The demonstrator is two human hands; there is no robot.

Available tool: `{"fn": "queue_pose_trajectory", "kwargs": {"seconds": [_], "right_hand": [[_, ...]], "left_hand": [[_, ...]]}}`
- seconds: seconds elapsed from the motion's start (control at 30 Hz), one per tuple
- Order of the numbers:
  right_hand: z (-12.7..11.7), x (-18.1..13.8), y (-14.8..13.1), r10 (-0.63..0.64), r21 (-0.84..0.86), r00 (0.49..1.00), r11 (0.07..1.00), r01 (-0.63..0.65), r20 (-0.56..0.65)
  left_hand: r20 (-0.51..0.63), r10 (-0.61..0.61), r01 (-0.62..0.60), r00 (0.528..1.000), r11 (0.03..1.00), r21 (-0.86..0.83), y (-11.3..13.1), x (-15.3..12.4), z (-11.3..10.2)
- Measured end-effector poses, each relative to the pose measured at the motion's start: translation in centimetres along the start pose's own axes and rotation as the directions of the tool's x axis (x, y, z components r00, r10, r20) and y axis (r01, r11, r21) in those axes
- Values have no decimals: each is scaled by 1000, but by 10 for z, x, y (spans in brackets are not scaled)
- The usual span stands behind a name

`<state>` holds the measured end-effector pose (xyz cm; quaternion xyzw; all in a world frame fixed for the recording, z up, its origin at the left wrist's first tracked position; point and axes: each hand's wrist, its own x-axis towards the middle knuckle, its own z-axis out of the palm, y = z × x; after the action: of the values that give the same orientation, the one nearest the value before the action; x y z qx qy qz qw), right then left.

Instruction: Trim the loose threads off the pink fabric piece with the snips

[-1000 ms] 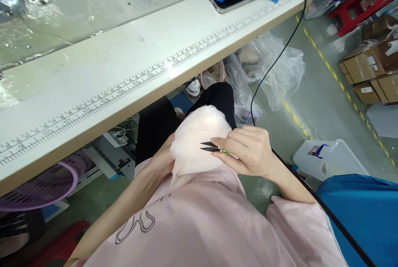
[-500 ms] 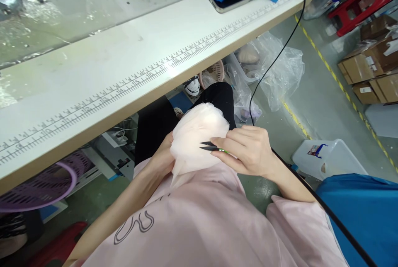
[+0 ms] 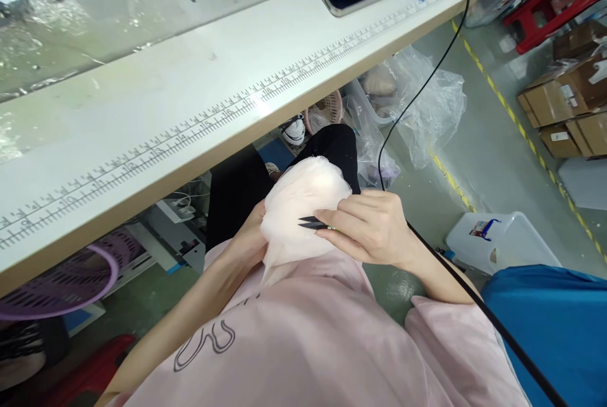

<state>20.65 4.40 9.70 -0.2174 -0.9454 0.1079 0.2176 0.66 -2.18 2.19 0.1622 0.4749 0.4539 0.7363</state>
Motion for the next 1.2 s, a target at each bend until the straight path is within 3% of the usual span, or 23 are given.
{"fn": "queue_pose_trajectory", "kwargs": {"seconds": [0.67,0.8,0.97,1.2], "right_hand": [[2,-4,1,67,166,996,985,-57,-60],[-1,-6,2,55,65,995,997,-49,-83],[-3,-4,1,-42,-85,999,996,41,-15],[3,3,2,-56,-125,997,991,50,-45]], "left_hand": [[32,35,-34,999,999,-20,-2,1,-1],[8,24,-24,1000,999,-21,-2,1,-1],[40,33,-31,999,998,-52,-3,1,-1],[44,10,-8,999,999,-32,-6,2,-1]]}}
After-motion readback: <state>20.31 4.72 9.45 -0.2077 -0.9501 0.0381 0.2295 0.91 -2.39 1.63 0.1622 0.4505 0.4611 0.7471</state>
